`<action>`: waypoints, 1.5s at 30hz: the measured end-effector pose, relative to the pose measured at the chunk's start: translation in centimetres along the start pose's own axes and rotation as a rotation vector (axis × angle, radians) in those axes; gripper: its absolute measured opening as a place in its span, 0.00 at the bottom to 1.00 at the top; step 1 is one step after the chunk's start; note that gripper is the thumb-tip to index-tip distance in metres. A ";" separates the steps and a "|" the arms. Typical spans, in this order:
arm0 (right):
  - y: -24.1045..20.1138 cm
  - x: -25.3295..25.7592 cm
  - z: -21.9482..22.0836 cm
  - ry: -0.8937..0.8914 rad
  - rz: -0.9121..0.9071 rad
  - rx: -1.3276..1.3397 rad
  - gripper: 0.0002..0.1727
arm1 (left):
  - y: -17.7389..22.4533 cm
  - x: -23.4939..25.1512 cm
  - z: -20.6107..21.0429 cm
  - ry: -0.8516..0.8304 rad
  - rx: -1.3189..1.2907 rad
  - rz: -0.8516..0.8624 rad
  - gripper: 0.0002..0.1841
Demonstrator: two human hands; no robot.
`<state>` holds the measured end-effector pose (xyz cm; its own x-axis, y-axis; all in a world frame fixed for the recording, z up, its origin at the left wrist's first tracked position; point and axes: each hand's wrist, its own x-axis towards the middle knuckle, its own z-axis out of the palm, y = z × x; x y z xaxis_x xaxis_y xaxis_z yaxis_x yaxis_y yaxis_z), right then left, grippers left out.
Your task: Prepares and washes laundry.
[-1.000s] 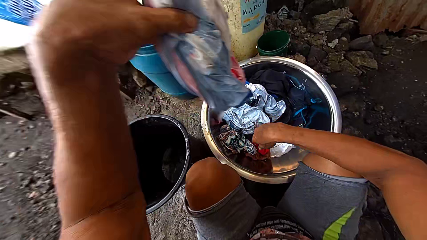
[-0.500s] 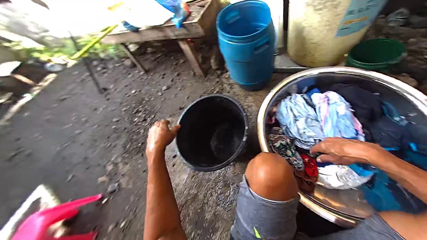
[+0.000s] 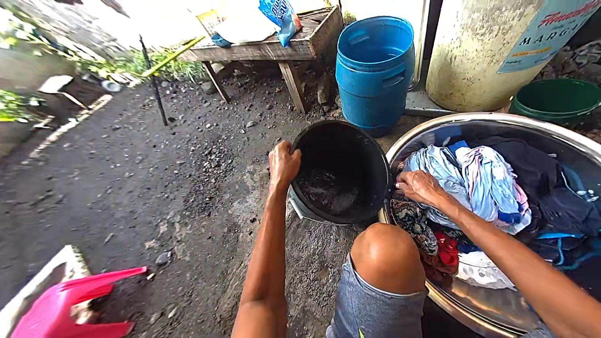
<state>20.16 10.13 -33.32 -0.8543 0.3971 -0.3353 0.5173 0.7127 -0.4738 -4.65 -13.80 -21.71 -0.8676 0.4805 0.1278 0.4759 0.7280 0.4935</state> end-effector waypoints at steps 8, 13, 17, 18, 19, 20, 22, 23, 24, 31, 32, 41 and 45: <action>-1.5 0.2 3.2 0.100 -0.072 0.095 0.21 | 12.8 0.5 -0.5 -0.066 0.175 0.272 0.11; -2.0 0.1 4.8 0.131 0.092 0.203 0.23 | 22.2 -1.6 1.8 -0.150 0.302 0.403 0.16; -2.1 -0.9 4.5 0.057 0.135 0.234 0.26 | 29.0 -5.5 4.9 -0.267 0.429 0.489 0.13; -1.8 -0.9 4.7 0.057 0.130 0.249 0.26 | 30.3 -6.3 5.9 -0.287 0.456 0.517 0.12; -1.6 -1.0 4.9 0.061 0.120 0.268 0.25 | 31.4 -7.1 7.0 -0.308 0.473 0.549 0.10; -1.3 -1.2 5.1 0.073 0.102 0.289 0.25 | 32.4 -7.9 8.0 -0.331 0.488 0.585 0.10; -0.6 -1.8 5.8 0.129 0.052 0.351 0.27 | 33.8 -9.2 9.9 -0.360 0.504 0.646 0.09; -0.2 -2.2 6.3 0.152 0.032 0.380 0.27 | 34.3 -9.8 10.8 -0.372 0.507 0.662 0.09; 0.3 -2.3 6.7 0.160 0.018 0.390 0.28 | 34.7 -10.3 11.6 -0.381 0.509 0.676 0.09; 2.2 -1.6 7.5 0.104 0.069 0.346 0.31 | 35.5 -11.7 13.8 -0.387 0.532 0.718 0.09; 2.3 -1.3 7.5 0.079 0.085 0.331 0.32 | 35.4 -11.7 13.7 -0.384 0.528 0.719 0.10; 4.0 0.5 4.3 0.039 -0.009 0.389 0.25 | 28.6 -2.0 6.0 -0.214 0.352 0.506 0.16; 3.9 1.4 3.8 0.144 -0.035 0.605 0.19 | 17.5 3.8 0.8 -0.097 0.114 0.426 0.15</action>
<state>21.18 11.26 -38.69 -0.8476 0.4838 -0.2179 0.3898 0.2893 -0.8743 0.55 1.15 -13.24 -0.5763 0.7885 0.2148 0.8050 0.5023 0.3157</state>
